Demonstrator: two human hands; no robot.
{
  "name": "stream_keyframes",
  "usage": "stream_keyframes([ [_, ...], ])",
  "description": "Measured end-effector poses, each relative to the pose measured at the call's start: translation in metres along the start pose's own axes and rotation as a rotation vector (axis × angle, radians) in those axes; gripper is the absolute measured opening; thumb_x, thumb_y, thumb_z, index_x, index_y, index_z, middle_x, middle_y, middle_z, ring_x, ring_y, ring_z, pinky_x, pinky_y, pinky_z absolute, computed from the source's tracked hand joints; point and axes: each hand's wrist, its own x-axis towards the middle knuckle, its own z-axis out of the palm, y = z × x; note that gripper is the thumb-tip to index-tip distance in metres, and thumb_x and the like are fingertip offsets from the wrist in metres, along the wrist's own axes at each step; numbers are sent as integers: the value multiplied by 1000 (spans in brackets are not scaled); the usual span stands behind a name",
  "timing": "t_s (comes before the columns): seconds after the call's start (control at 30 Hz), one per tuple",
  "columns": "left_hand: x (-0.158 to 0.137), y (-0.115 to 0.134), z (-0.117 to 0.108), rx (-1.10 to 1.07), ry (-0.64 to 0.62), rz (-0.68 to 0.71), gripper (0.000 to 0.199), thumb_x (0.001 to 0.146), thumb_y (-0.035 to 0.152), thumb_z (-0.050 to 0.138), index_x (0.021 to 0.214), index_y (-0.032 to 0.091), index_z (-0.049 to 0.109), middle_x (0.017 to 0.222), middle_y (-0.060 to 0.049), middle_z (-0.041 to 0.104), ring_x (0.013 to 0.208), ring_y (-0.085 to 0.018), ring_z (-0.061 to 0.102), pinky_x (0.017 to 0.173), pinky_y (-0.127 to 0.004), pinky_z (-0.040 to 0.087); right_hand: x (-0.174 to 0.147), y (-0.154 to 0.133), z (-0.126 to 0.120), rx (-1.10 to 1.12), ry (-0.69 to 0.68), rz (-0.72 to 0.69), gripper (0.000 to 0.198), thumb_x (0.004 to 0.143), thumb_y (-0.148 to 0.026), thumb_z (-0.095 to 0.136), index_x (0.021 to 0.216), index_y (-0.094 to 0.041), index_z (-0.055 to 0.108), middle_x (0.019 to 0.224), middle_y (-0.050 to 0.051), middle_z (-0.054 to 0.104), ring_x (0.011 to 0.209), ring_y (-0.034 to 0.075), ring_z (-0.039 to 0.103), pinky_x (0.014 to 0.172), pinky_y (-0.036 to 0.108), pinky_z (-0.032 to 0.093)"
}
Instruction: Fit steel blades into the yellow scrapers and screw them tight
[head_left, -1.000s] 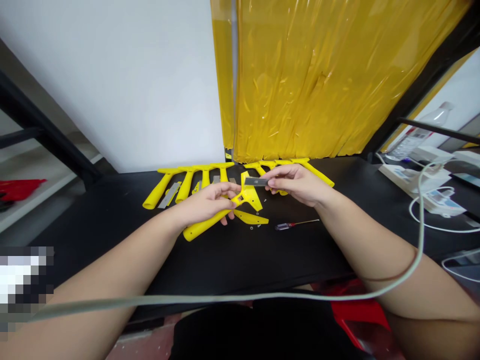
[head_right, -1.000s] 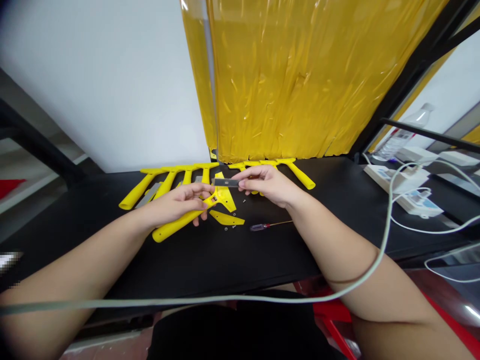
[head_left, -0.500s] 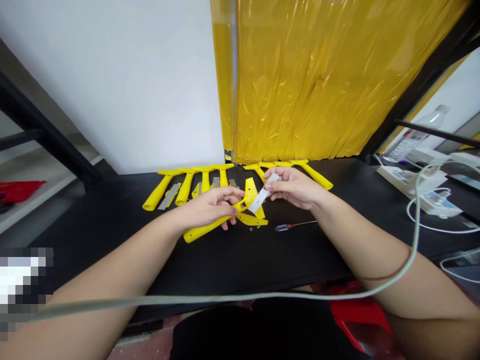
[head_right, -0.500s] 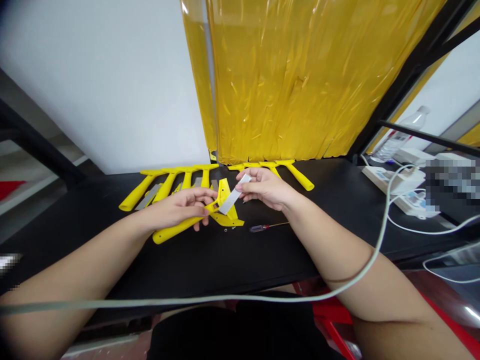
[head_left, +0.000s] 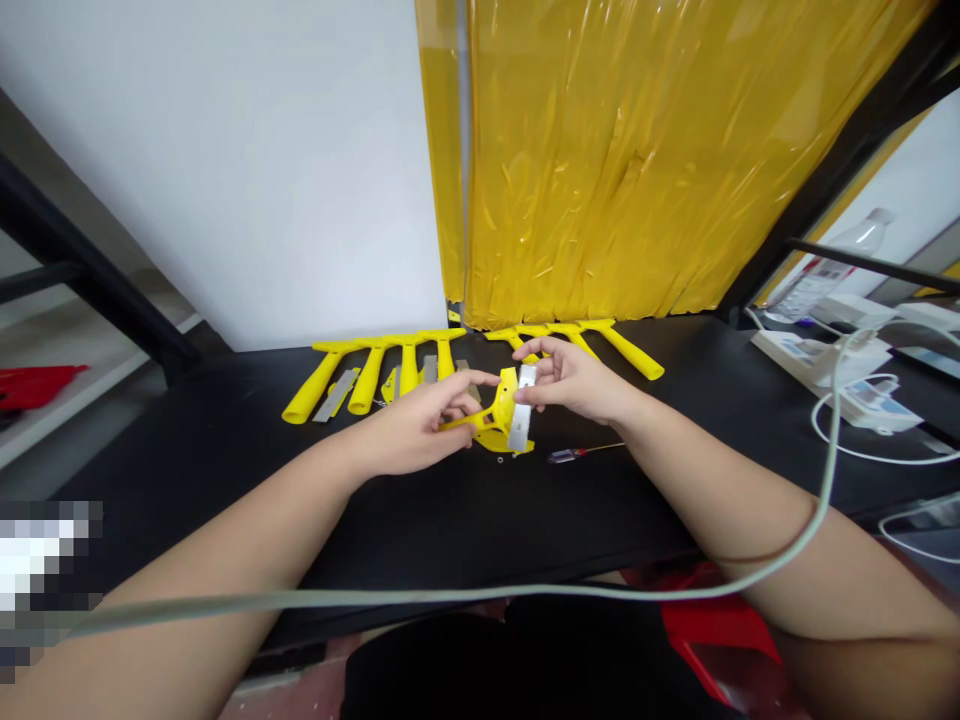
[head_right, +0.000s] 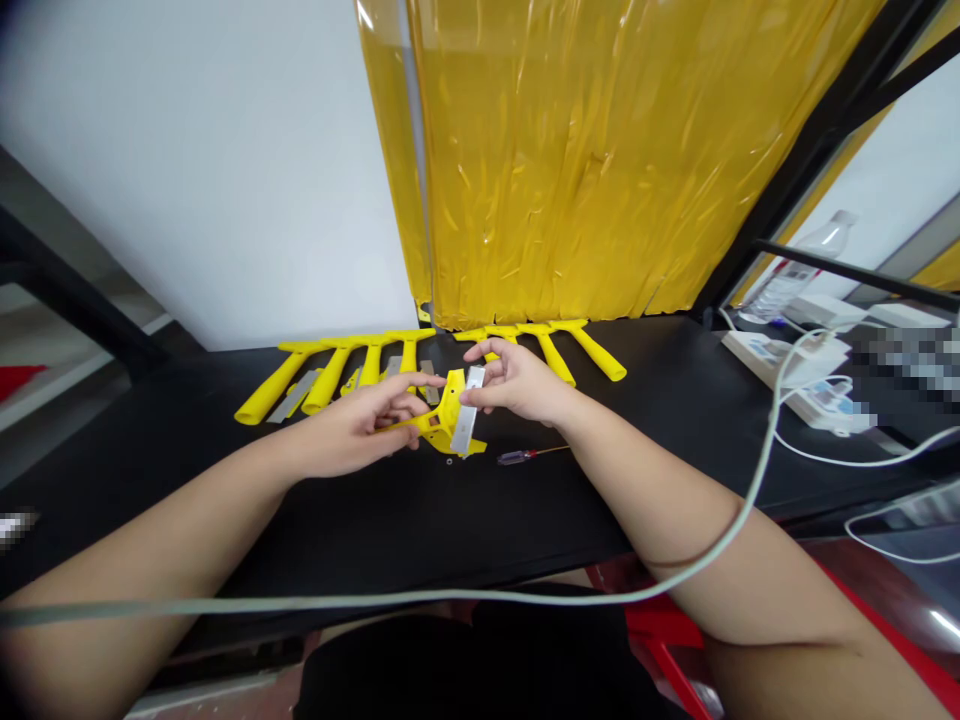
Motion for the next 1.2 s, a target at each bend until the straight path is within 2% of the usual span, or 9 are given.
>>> stream_keyframes([
  [0.17,-1,0,-2,201,-1,82,51,98,19,54,149,23,53,102,-5,73,80,-15,68,66,-25,50,-2,-2,2,-18,50,-88,67,60,-27,101,99,-24,45,75,-7,69,57,11,67,55,23,54],
  [0.3,-1,-1,-2,276,5,152,49,97,17,54,146,23,55,100,-3,73,74,-13,66,62,-24,47,-5,-5,4,-87,11,-92,60,62,-29,100,90,-22,48,67,-7,64,56,9,63,54,20,49],
  [0.37,-1,-1,-2,314,9,174,50,97,17,54,146,24,54,101,-2,72,72,-12,65,62,-24,47,-5,-6,4,-106,-14,-76,58,61,-29,101,89,-21,50,66,-6,65,57,9,63,54,20,48],
  [0.53,-2,-1,1,489,27,245,51,96,20,60,145,26,53,104,-3,72,79,-15,67,74,-28,50,-3,-4,5,-57,-34,-75,61,59,-27,102,91,-22,50,68,-6,67,58,10,65,55,20,53],
  [0.67,-3,-2,4,587,39,299,55,100,21,58,153,30,45,103,-3,72,75,-15,67,70,-27,48,-1,-2,3,23,-57,-51,61,62,-28,100,94,-22,48,66,-8,68,53,10,65,51,20,53],
  [0.77,-5,-3,5,616,10,325,55,103,21,56,155,33,43,97,-1,71,76,-16,68,71,-26,48,-1,-3,1,30,-124,-8,58,65,-28,99,93,-20,50,73,-4,72,55,9,65,52,19,54],
  [1.0,-4,-1,3,603,-32,422,46,105,22,54,150,29,52,118,-7,68,105,-20,69,91,-30,54,-5,-9,-3,11,-221,46,55,65,-22,98,92,-20,50,72,-5,71,55,8,63,50,18,52],
  [1.07,-5,-1,4,633,-26,433,47,104,21,54,150,31,54,127,-8,63,100,-18,68,89,-30,55,-5,-9,-3,5,-226,59,53,67,-22,97,93,-20,50,73,-5,72,55,8,63,50,18,51],
  [1.2,-7,1,9,761,8,463,52,104,16,49,152,35,55,146,-10,53,78,-10,64,76,-28,58,-4,-8,-3,25,-212,38,52,69,-23,95,96,-20,51,76,-4,73,59,9,66,55,19,54],
])
